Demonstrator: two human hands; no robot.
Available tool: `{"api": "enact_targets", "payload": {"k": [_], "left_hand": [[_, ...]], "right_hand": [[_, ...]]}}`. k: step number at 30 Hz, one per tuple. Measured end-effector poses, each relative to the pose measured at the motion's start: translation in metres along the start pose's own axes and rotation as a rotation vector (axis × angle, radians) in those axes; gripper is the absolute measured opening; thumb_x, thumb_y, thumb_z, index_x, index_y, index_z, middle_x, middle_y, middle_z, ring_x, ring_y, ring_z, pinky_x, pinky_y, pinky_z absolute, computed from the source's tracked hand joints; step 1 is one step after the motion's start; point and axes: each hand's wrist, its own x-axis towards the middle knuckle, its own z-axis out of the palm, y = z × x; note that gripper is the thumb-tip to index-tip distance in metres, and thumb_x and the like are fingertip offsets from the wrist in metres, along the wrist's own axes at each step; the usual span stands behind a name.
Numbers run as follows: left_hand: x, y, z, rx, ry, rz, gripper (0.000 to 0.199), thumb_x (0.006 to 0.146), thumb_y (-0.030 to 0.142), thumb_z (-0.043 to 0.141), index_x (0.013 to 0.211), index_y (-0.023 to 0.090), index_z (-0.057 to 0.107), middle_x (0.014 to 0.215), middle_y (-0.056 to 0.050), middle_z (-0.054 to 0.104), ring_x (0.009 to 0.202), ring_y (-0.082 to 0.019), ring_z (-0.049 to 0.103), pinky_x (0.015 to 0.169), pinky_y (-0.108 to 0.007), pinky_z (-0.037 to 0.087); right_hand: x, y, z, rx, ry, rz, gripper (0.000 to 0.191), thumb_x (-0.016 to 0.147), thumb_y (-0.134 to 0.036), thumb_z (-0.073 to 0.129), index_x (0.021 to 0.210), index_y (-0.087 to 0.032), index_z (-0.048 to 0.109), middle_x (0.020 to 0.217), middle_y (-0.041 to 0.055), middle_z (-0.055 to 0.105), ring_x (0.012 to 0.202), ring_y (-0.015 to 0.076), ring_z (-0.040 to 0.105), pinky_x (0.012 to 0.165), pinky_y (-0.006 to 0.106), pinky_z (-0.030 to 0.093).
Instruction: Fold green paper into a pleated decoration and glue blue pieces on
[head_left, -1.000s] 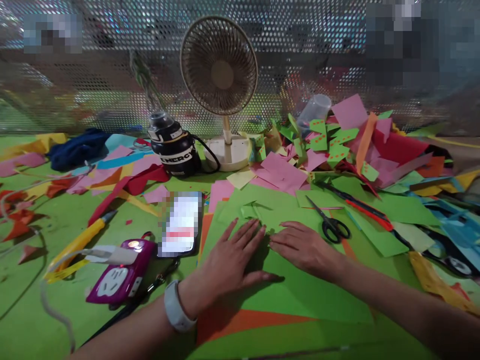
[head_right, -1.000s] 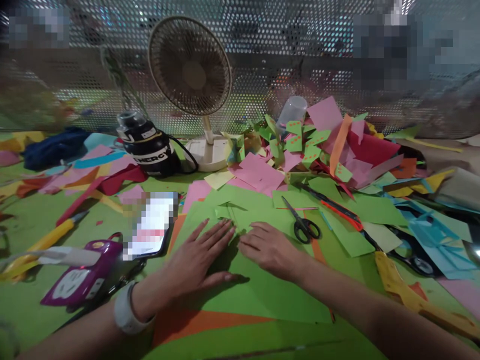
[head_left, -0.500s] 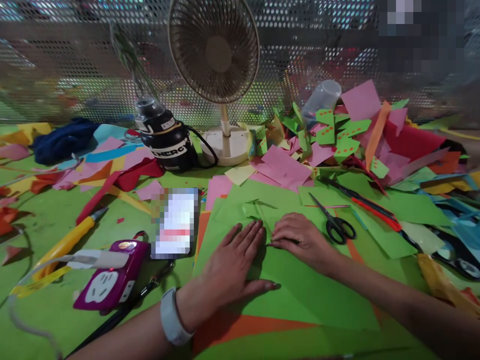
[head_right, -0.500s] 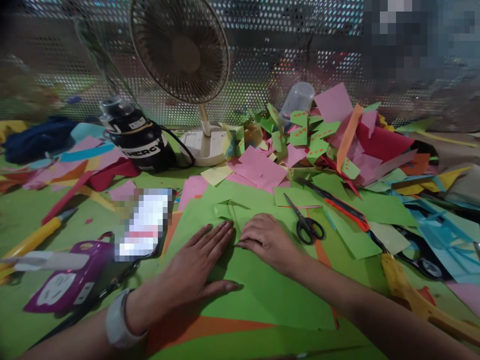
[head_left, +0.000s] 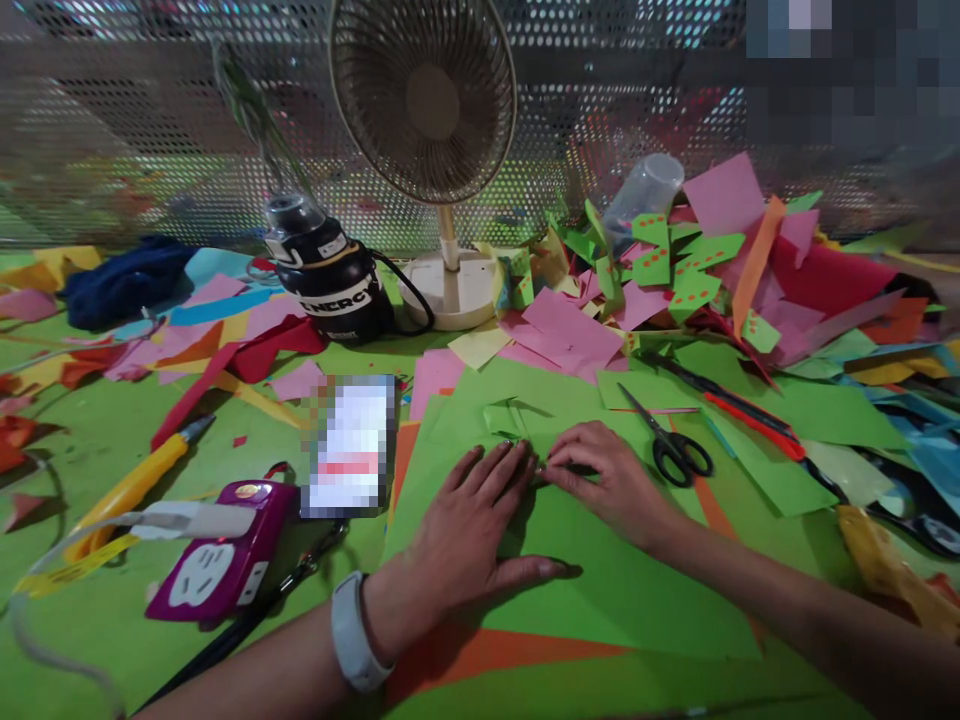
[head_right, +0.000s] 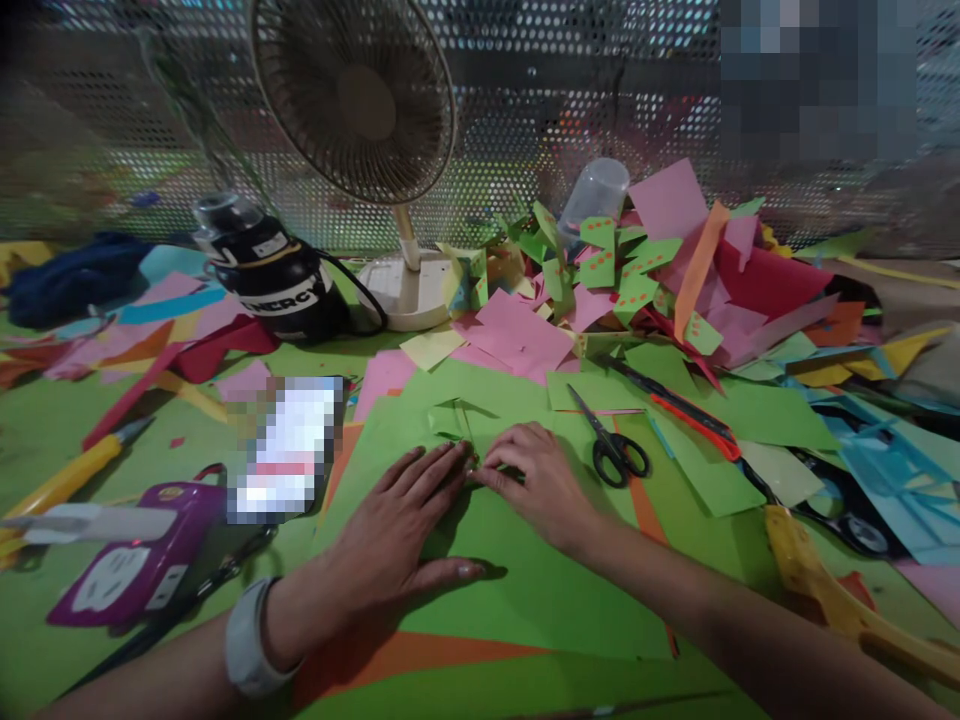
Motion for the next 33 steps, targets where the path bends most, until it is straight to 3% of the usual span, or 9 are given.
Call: {"api": "enact_targets", "payload": {"k": [3, 8, 17, 23, 33], "left_hand": [[0.000, 0.000, 0.000, 0.016, -0.005, 0.009, 0.091, 0.086, 0.080, 0.032, 0.143, 0.010, 0.043, 0.145, -0.018, 0.050, 0.136, -0.033, 0.043, 0.113, -0.049, 0.028], [0.000, 0.000, 0.001, 0.026, -0.035, -0.002, 0.090, 0.087, 0.080, 0.029, 0.141, 0.010, 0.046, 0.144, -0.017, 0.051, 0.136, -0.033, 0.044, 0.114, -0.048, 0.028], [-0.003, 0.000, -0.005, 0.014, -0.043, 0.025, 0.092, 0.091, 0.073, 0.033, 0.153, 0.007, 0.015, 0.154, -0.020, 0.034, 0.144, -0.030, 0.029, 0.117, -0.047, 0.023], [-0.003, 0.001, -0.008, 0.030, -0.144, 0.006, 0.100, 0.088, 0.078, 0.028, 0.155, 0.010, -0.001, 0.159, -0.018, 0.022, 0.147, -0.030, 0.020, 0.119, -0.049, 0.018], [-0.001, 0.002, -0.010, 0.034, -0.211, -0.006, 0.098, 0.088, 0.079, 0.025, 0.154, 0.007, 0.014, 0.159, -0.018, 0.020, 0.148, -0.030, 0.017, 0.119, -0.050, 0.019]], "right_hand": [[0.001, -0.006, 0.004, -0.024, 0.024, 0.161, 0.018, 0.088, -0.035, 0.066, 0.076, -0.023, 0.069, 0.101, 0.0057, 0.069, 0.102, 0.0251, 0.060, 0.086, 0.046, 0.046], [0.004, -0.012, 0.011, -0.045, 0.029, 0.233, 0.013, 0.085, -0.029, 0.068, 0.074, -0.023, 0.067, 0.114, 0.0061, 0.067, 0.118, 0.0287, 0.053, 0.095, 0.052, 0.041], [0.003, -0.017, 0.019, -0.109, 0.092, 0.308, 0.012, 0.083, -0.020, 0.064, 0.072, -0.022, 0.059, 0.126, 0.0088, 0.061, 0.129, 0.0303, 0.044, 0.103, 0.055, 0.032], [0.003, -0.020, 0.018, -0.164, 0.045, 0.336, 0.012, 0.086, -0.023, 0.060, 0.075, -0.022, 0.055, 0.134, 0.0096, 0.057, 0.134, 0.0310, 0.039, 0.104, 0.055, 0.032], [0.005, -0.021, 0.021, -0.197, 0.061, 0.346, 0.012, 0.085, -0.019, 0.059, 0.075, -0.022, 0.053, 0.133, 0.0098, 0.057, 0.130, 0.0304, 0.044, 0.102, 0.051, 0.034]]}}
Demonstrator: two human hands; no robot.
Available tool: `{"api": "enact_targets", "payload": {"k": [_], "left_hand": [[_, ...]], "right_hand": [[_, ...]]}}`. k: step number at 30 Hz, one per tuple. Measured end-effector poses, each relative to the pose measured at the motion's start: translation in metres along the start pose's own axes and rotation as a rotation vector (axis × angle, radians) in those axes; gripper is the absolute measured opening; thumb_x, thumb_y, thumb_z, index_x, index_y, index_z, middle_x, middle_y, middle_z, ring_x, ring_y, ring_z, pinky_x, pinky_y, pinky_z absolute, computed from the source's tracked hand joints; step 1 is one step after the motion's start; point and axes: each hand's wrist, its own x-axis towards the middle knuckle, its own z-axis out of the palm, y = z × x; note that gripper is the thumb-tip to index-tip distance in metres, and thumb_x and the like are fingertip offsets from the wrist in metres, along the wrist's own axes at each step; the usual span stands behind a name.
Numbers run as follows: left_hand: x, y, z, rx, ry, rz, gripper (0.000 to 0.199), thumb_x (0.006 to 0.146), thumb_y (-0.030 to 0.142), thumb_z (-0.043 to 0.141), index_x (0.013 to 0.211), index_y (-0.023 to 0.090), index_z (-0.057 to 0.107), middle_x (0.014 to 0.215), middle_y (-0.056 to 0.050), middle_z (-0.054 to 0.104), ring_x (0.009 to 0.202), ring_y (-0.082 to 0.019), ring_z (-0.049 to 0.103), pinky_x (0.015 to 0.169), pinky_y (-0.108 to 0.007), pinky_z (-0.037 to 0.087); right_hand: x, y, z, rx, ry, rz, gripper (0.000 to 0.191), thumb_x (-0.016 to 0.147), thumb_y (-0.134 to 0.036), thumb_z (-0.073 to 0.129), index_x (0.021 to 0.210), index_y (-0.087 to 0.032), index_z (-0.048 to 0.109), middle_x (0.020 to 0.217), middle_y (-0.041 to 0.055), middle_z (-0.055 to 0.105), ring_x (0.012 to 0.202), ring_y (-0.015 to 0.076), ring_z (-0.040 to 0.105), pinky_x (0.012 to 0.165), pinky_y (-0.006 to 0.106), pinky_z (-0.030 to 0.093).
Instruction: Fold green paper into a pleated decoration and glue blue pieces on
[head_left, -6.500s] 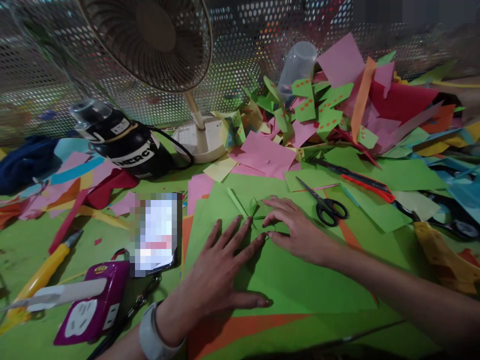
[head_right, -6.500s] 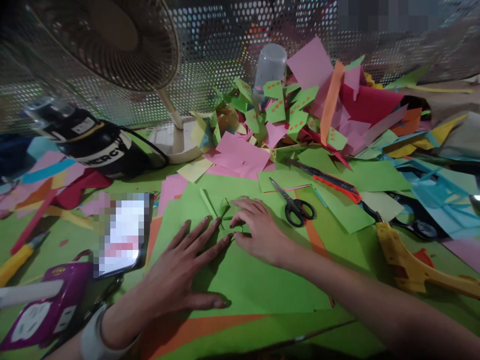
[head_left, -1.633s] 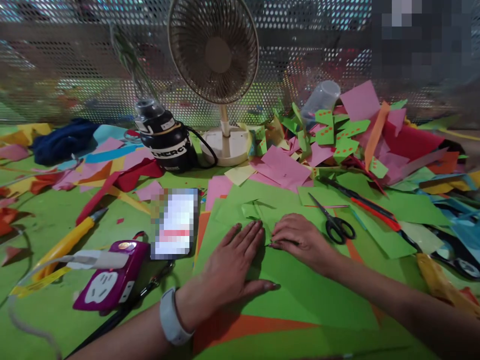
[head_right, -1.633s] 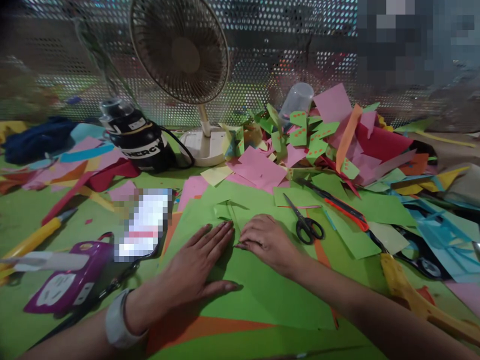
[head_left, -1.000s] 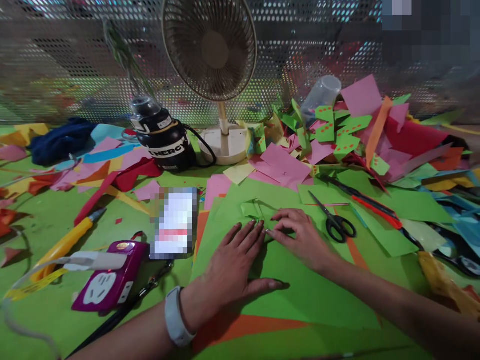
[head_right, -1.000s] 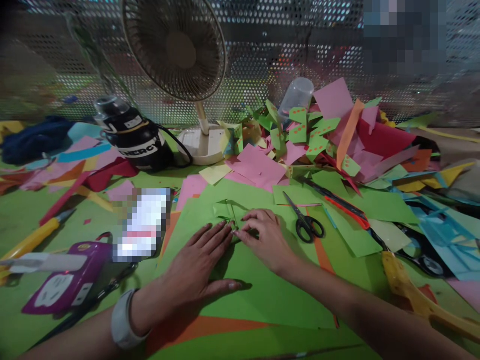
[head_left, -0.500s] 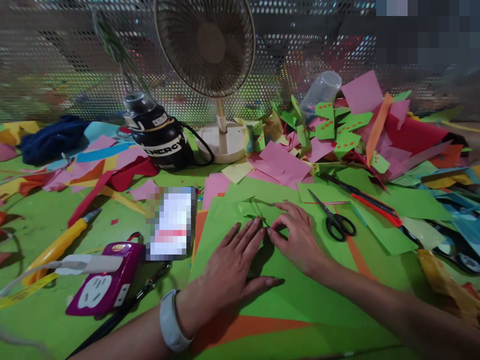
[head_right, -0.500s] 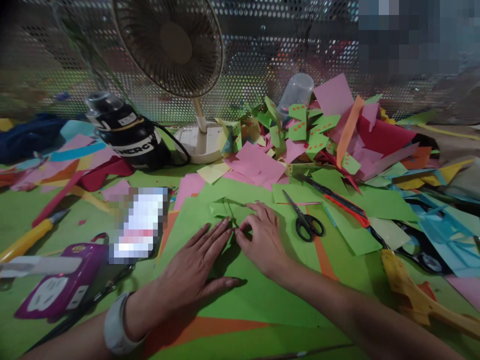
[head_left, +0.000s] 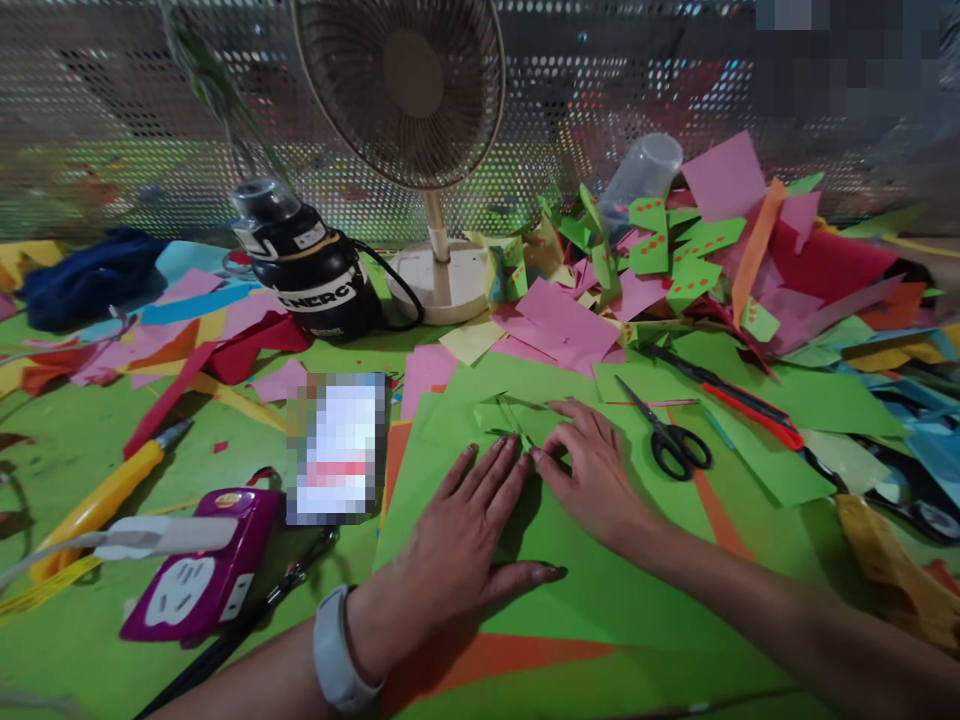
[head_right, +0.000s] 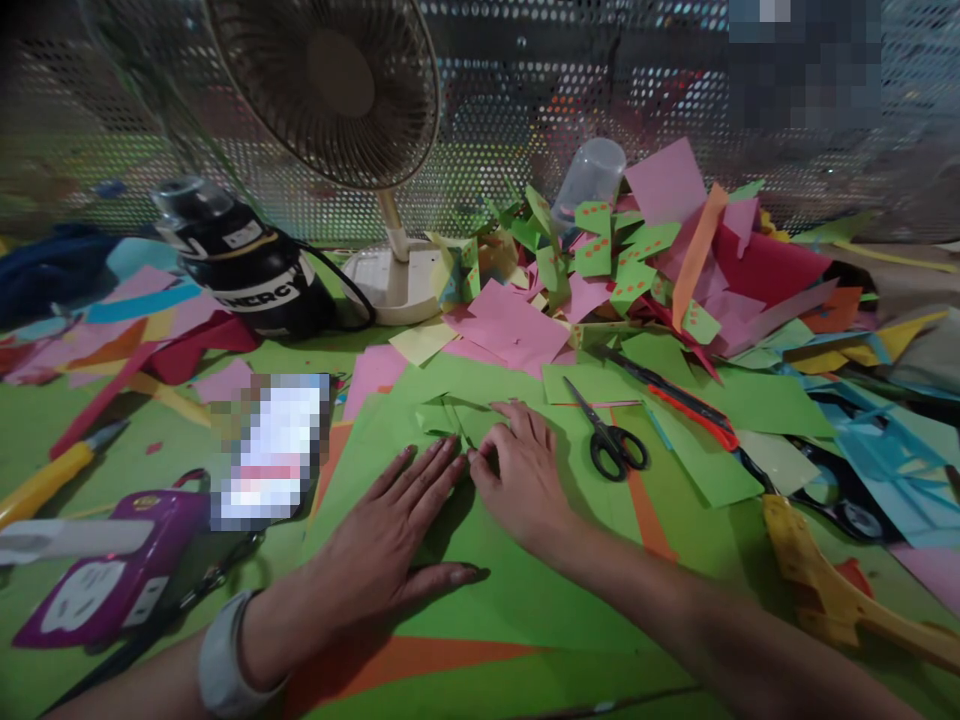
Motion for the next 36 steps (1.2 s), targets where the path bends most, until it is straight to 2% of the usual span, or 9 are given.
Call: {"api": "enact_targets", "payload": {"k": [6, 9, 16, 24, 31, 36], "left_hand": [[0.000, 0.000, 0.002, 0.024, -0.016, 0.013, 0.093, 0.089, 0.076, 0.029, 0.153, 0.008, 0.022, 0.159, -0.019, 0.021, 0.148, -0.033, 0.015, 0.119, -0.051, 0.015], [0.000, 0.000, 0.004, 0.038, -0.031, 0.019, 0.093, 0.090, 0.076, 0.028, 0.153, 0.008, 0.021, 0.159, -0.020, 0.021, 0.148, -0.034, 0.013, 0.119, -0.053, 0.014], [-0.001, 0.003, 0.003, 0.062, -0.045, 0.017, 0.093, 0.091, 0.075, 0.027, 0.152, 0.006, 0.024, 0.158, -0.021, 0.024, 0.147, -0.036, 0.016, 0.118, -0.054, 0.016], [0.002, 0.007, -0.007, 0.054, -0.102, -0.012, 0.093, 0.091, 0.075, 0.022, 0.150, 0.005, 0.032, 0.156, -0.024, 0.026, 0.145, -0.036, 0.023, 0.116, -0.052, 0.026], [0.003, 0.006, -0.008, 0.060, -0.099, -0.018, 0.092, 0.090, 0.076, 0.022, 0.150, 0.006, 0.033, 0.156, -0.022, 0.029, 0.145, -0.035, 0.023, 0.116, -0.051, 0.025], [0.003, 0.006, -0.006, 0.051, -0.088, -0.001, 0.093, 0.091, 0.075, 0.021, 0.149, 0.003, 0.032, 0.155, -0.025, 0.028, 0.144, -0.038, 0.025, 0.114, -0.053, 0.027]], "right_hand": [[0.001, -0.003, 0.000, -0.047, -0.015, 0.016, 0.013, 0.086, -0.021, 0.059, 0.075, -0.022, 0.052, 0.134, 0.0097, 0.056, 0.127, 0.0303, 0.046, 0.100, 0.051, 0.035], [0.002, -0.005, -0.001, -0.068, -0.036, 0.028, 0.013, 0.086, -0.022, 0.060, 0.076, -0.022, 0.052, 0.135, 0.0100, 0.055, 0.128, 0.0307, 0.045, 0.100, 0.052, 0.035], [0.002, -0.003, 0.000, -0.093, -0.035, 0.010, 0.010, 0.089, -0.026, 0.059, 0.082, -0.022, 0.054, 0.136, 0.0112, 0.054, 0.130, 0.0309, 0.043, 0.101, 0.052, 0.036], [0.002, -0.002, 0.000, -0.102, -0.040, 0.007, 0.010, 0.091, -0.025, 0.058, 0.082, -0.022, 0.055, 0.136, 0.0106, 0.053, 0.130, 0.0306, 0.043, 0.101, 0.051, 0.036], [0.003, -0.005, -0.001, -0.109, -0.050, 0.014, 0.008, 0.090, -0.023, 0.057, 0.083, -0.021, 0.056, 0.135, 0.0113, 0.053, 0.127, 0.0305, 0.045, 0.100, 0.051, 0.037], [0.003, -0.005, 0.000, -0.115, -0.037, 0.002, 0.008, 0.090, -0.023, 0.055, 0.083, -0.022, 0.056, 0.135, 0.0119, 0.053, 0.127, 0.0310, 0.045, 0.100, 0.052, 0.036]]}}
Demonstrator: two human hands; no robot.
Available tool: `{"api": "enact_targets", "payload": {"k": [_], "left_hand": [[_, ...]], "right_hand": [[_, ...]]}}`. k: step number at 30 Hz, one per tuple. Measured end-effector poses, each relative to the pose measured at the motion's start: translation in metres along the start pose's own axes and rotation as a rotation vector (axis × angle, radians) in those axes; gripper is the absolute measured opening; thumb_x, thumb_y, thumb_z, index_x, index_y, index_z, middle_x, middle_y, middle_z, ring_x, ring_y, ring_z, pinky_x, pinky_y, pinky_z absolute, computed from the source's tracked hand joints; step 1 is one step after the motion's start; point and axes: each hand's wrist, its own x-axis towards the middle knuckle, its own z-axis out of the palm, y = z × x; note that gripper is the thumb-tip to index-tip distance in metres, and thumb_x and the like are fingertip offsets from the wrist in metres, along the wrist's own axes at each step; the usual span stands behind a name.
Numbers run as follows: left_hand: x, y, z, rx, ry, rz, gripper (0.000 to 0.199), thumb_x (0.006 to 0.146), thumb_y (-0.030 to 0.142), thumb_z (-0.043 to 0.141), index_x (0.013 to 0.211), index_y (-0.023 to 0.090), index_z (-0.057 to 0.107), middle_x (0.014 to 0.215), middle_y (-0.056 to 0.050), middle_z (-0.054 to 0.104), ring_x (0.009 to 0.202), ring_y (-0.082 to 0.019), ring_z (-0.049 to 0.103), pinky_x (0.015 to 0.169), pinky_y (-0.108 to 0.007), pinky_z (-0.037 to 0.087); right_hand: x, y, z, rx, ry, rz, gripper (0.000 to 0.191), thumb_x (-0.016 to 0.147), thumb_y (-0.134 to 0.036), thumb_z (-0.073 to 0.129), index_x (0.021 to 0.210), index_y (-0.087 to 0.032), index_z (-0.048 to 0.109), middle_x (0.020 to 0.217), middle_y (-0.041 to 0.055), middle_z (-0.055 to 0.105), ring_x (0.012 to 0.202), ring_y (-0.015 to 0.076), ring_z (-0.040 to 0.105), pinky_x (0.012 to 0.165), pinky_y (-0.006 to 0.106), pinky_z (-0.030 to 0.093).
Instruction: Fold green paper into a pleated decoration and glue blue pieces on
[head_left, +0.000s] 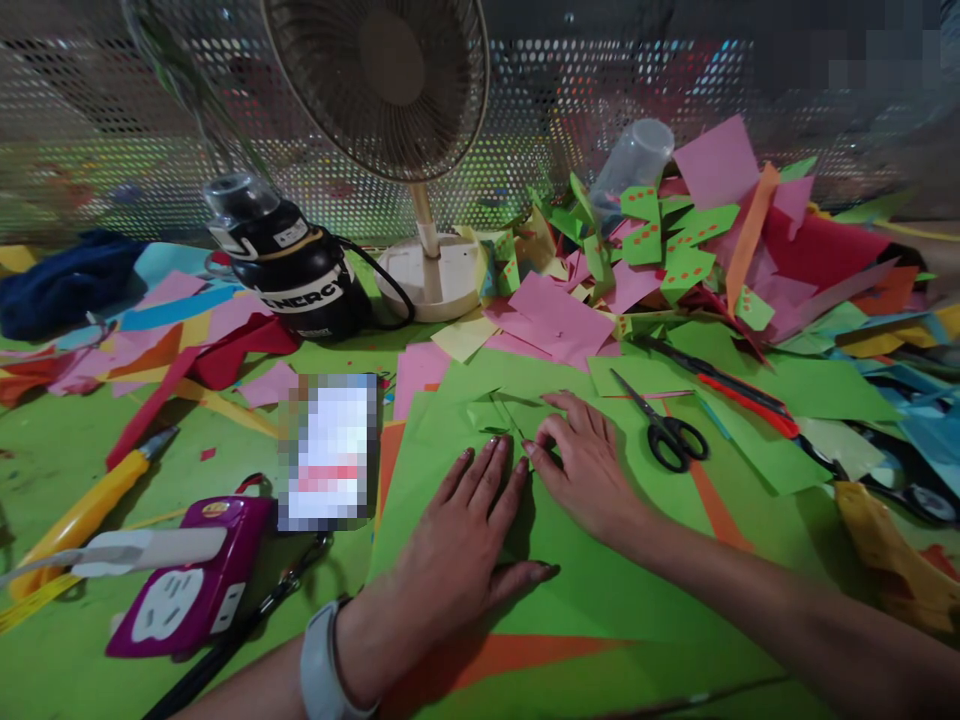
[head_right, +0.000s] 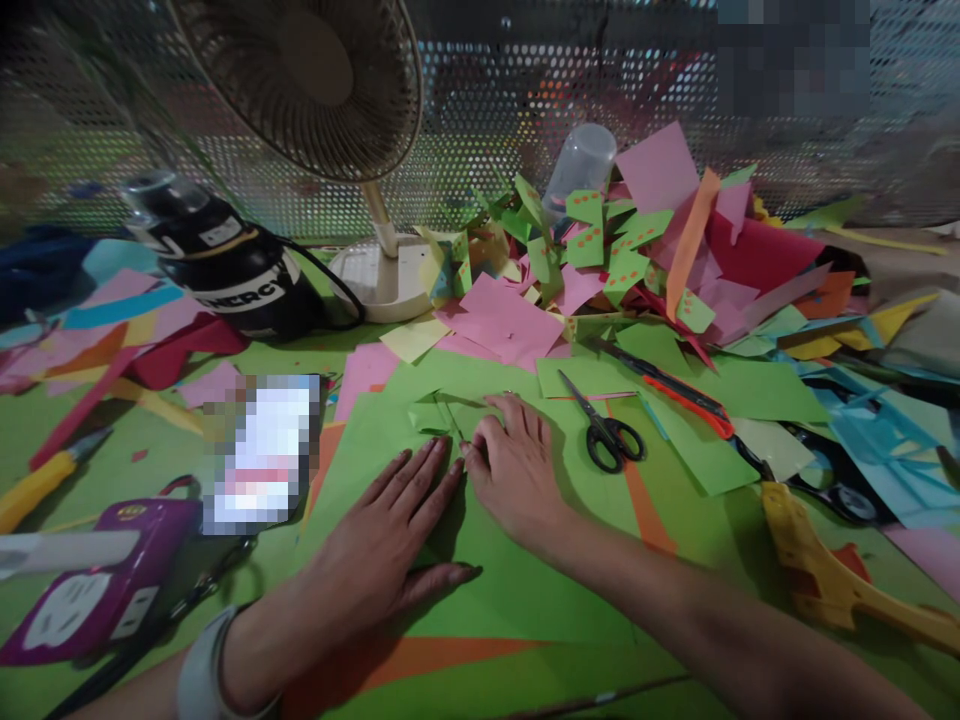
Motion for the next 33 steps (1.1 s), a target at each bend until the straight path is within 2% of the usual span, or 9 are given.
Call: {"api": "enact_targets", "payload": {"k": [10, 17, 22, 27, 30, 33], "left_hand": [[-0.002, -0.002, 0.005, 0.041, 0.051, -0.002, 0.094, 0.088, 0.078, 0.023, 0.149, 0.007, 0.035, 0.154, -0.022, 0.033, 0.144, -0.036, 0.027, 0.115, -0.051, 0.025], [0.001, -0.002, 0.000, 0.100, 0.028, 0.030, 0.099, 0.088, 0.078, 0.018, 0.145, 0.001, 0.040, 0.151, -0.029, 0.035, 0.140, -0.040, 0.034, 0.112, -0.053, 0.029], [0.000, -0.003, 0.004, 0.128, 0.046, 0.028, 0.098, 0.088, 0.079, 0.019, 0.146, 0.003, 0.039, 0.151, -0.027, 0.035, 0.142, -0.038, 0.032, 0.113, -0.052, 0.027], [0.000, -0.004, 0.007, 0.129, 0.059, 0.030, 0.098, 0.088, 0.078, 0.020, 0.148, 0.003, 0.035, 0.152, -0.027, 0.034, 0.142, -0.039, 0.032, 0.113, -0.052, 0.028], [0.000, -0.004, 0.007, 0.129, 0.058, 0.028, 0.096, 0.089, 0.077, 0.024, 0.149, 0.003, 0.033, 0.152, -0.027, 0.034, 0.142, -0.039, 0.031, 0.113, -0.052, 0.028], [0.000, -0.003, 0.003, 0.135, 0.042, 0.031, 0.096, 0.089, 0.077, 0.027, 0.148, 0.002, 0.035, 0.152, -0.028, 0.034, 0.141, -0.039, 0.032, 0.113, -0.051, 0.028]], "right_hand": [[0.000, -0.002, -0.001, -0.025, -0.025, -0.005, 0.010, 0.093, -0.025, 0.053, 0.083, -0.023, 0.054, 0.135, 0.0122, 0.053, 0.128, 0.0308, 0.044, 0.100, 0.052, 0.037], [0.000, -0.001, -0.001, 0.049, -0.045, 0.051, 0.007, 0.090, -0.027, 0.059, 0.088, -0.021, 0.056, 0.137, 0.0121, 0.052, 0.128, 0.0288, 0.046, 0.105, 0.051, 0.034], [0.004, 0.008, -0.001, 0.131, -0.040, 0.061, 0.018, 0.089, -0.030, 0.060, 0.106, -0.023, 0.058, 0.135, 0.0102, 0.054, 0.130, 0.0269, 0.046, 0.107, 0.051, 0.033], [0.007, 0.014, -0.010, 0.172, -0.122, 0.030, 0.024, 0.085, -0.025, 0.064, 0.109, -0.022, 0.061, 0.139, 0.0103, 0.052, 0.133, 0.0240, 0.045, 0.109, 0.046, 0.033], [0.007, 0.014, -0.013, 0.177, -0.149, 0.012, 0.033, 0.080, -0.022, 0.069, 0.113, -0.023, 0.061, 0.143, 0.0108, 0.050, 0.135, 0.0262, 0.043, 0.110, 0.050, 0.031], [0.008, 0.013, -0.014, 0.182, -0.160, 0.013, 0.033, 0.080, -0.021, 0.070, 0.112, -0.024, 0.061, 0.143, 0.0100, 0.049, 0.137, 0.0266, 0.041, 0.110, 0.051, 0.030]]}}
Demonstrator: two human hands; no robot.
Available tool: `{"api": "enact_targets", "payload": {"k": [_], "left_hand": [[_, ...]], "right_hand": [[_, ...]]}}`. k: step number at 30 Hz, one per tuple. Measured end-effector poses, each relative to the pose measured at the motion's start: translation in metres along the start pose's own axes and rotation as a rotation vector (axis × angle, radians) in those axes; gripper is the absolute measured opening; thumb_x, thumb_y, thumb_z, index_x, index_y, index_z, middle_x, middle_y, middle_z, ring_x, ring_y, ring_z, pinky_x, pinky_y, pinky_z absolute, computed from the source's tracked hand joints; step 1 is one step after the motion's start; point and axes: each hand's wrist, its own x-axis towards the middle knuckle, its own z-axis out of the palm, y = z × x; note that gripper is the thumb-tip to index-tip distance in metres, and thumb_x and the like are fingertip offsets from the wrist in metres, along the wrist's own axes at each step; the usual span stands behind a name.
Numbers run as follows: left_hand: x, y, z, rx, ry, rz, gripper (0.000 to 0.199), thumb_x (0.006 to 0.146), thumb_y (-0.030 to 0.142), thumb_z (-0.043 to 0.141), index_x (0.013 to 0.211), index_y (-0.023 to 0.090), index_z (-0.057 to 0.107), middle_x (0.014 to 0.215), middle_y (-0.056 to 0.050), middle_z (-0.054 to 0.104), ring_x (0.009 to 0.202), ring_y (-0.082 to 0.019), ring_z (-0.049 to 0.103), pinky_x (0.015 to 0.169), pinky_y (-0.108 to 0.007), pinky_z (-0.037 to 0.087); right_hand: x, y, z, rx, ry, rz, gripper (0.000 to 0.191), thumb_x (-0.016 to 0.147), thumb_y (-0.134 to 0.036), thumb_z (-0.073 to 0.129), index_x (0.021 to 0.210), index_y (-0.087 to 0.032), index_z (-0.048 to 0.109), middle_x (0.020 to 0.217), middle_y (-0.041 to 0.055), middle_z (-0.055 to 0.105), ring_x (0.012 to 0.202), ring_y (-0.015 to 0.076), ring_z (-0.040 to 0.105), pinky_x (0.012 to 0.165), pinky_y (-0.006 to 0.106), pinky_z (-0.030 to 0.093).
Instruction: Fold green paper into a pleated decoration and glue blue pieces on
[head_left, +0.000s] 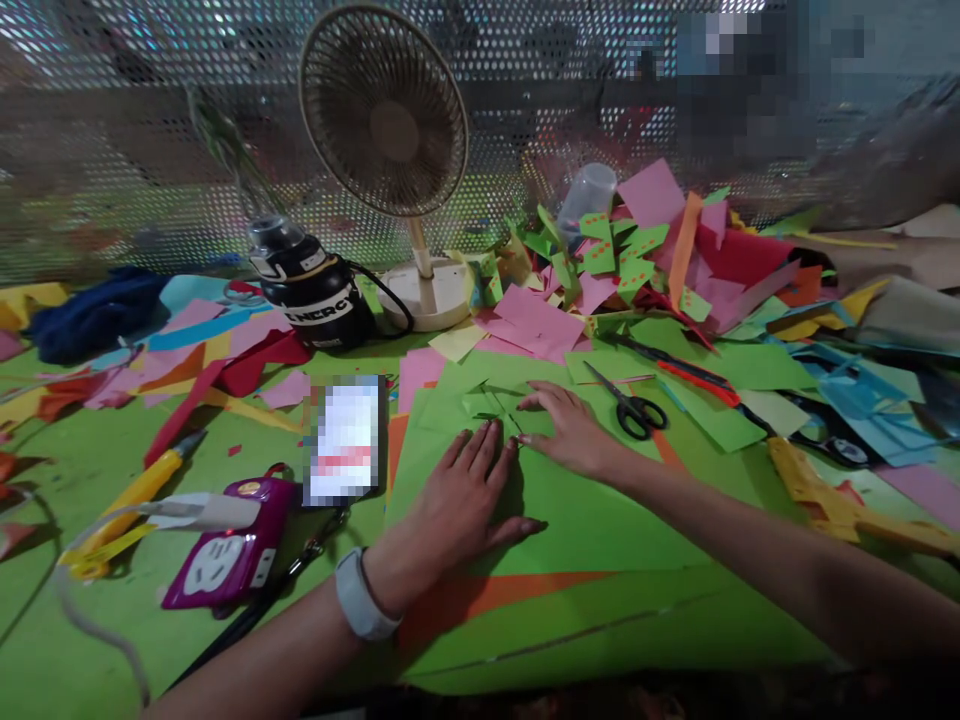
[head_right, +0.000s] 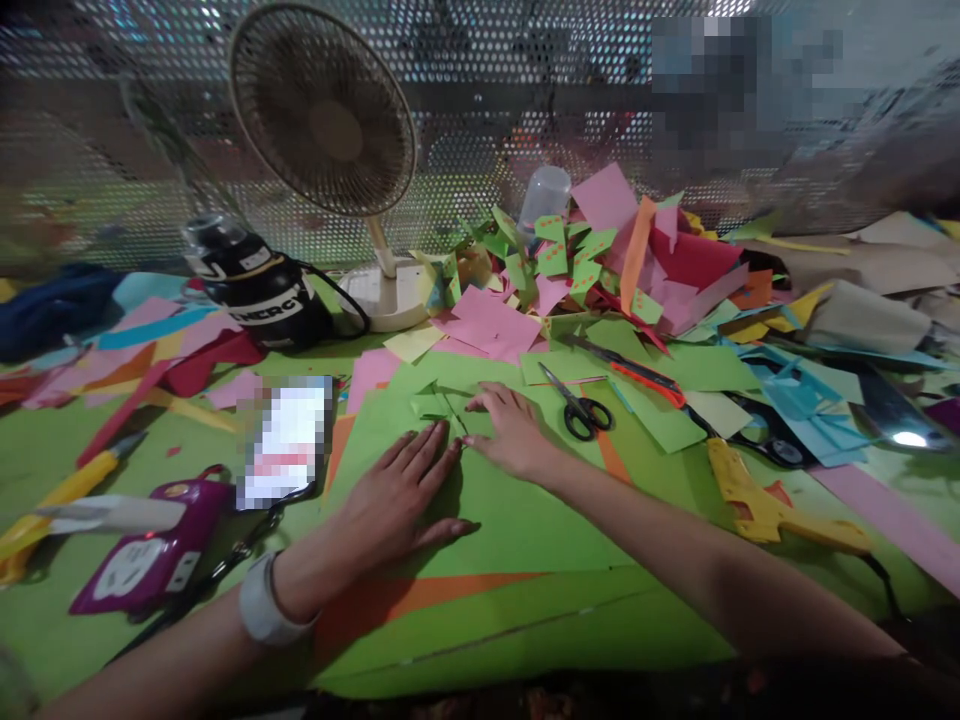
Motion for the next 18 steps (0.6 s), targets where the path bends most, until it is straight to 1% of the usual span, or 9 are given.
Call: {"api": "enact_targets", "payload": {"k": [5, 9, 13, 15, 16, 17, 18], "left_hand": [[0.001, 0.000, -0.004, 0.046, -0.030, 0.015, 0.097, 0.089, 0.076, 0.028, 0.146, -0.001, 0.037, 0.150, -0.031, 0.033, 0.140, -0.041, 0.033, 0.113, -0.053, 0.029], [-0.001, -0.002, -0.001, 0.033, -0.001, 0.029, 0.098, 0.088, 0.078, 0.023, 0.148, 0.002, 0.034, 0.151, -0.029, 0.034, 0.142, -0.040, 0.031, 0.113, -0.054, 0.027], [-0.005, -0.002, 0.000, 0.034, -0.010, 0.023, 0.095, 0.089, 0.077, 0.020, 0.151, 0.005, 0.029, 0.153, -0.026, 0.032, 0.144, -0.037, 0.027, 0.114, -0.054, 0.025], [-0.006, -0.003, -0.007, 0.015, -0.020, 0.021, 0.095, 0.088, 0.078, 0.024, 0.150, 0.005, 0.032, 0.153, -0.026, 0.033, 0.142, -0.037, 0.030, 0.113, -0.054, 0.026], [-0.005, -0.004, -0.013, -0.014, -0.021, 0.023, 0.093, 0.088, 0.078, 0.027, 0.148, 0.006, 0.036, 0.152, -0.026, 0.035, 0.141, -0.037, 0.034, 0.113, -0.053, 0.028], [-0.003, -0.006, -0.021, -0.057, -0.014, 0.011, 0.089, 0.088, 0.077, 0.031, 0.144, 0.008, 0.041, 0.150, -0.024, 0.040, 0.138, -0.036, 0.038, 0.111, -0.052, 0.031], [0.001, -0.008, -0.029, -0.121, -0.005, 0.002, 0.081, 0.089, 0.073, 0.035, 0.139, 0.011, 0.049, 0.146, -0.022, 0.048, 0.134, -0.035, 0.045, 0.108, -0.050, 0.036]], "right_hand": [[0.000, -0.004, -0.002, 0.010, -0.014, 0.033, 0.032, 0.079, -0.020, 0.072, 0.109, -0.022, 0.062, 0.145, 0.0108, 0.048, 0.138, 0.0264, 0.040, 0.112, 0.049, 0.028], [0.000, -0.004, -0.005, 0.022, -0.038, 0.035, 0.029, 0.080, -0.021, 0.072, 0.108, -0.023, 0.064, 0.147, 0.0093, 0.046, 0.139, 0.0267, 0.038, 0.113, 0.050, 0.026], [0.002, -0.002, -0.007, 0.029, -0.057, 0.023, 0.029, 0.079, -0.020, 0.073, 0.106, -0.025, 0.065, 0.147, 0.0069, 0.046, 0.139, 0.0270, 0.038, 0.112, 0.050, 0.028], [0.003, -0.001, -0.008, 0.030, -0.058, 0.016, 0.029, 0.079, -0.020, 0.074, 0.106, -0.025, 0.066, 0.146, 0.0069, 0.047, 0.138, 0.0273, 0.039, 0.112, 0.050, 0.028], [0.003, 0.000, -0.008, 0.030, -0.057, 0.014, 0.029, 0.079, -0.020, 0.074, 0.106, -0.025, 0.066, 0.146, 0.0071, 0.047, 0.138, 0.0276, 0.039, 0.112, 0.051, 0.028], [0.003, 0.000, -0.007, 0.031, -0.057, 0.011, 0.029, 0.079, -0.020, 0.074, 0.107, -0.025, 0.066, 0.145, 0.0074, 0.047, 0.137, 0.0280, 0.040, 0.112, 0.052, 0.028], [0.003, 0.001, -0.007, 0.032, -0.056, 0.008, 0.029, 0.079, -0.021, 0.074, 0.107, -0.025, 0.066, 0.145, 0.0076, 0.048, 0.137, 0.0283, 0.040, 0.111, 0.052, 0.028]]}}
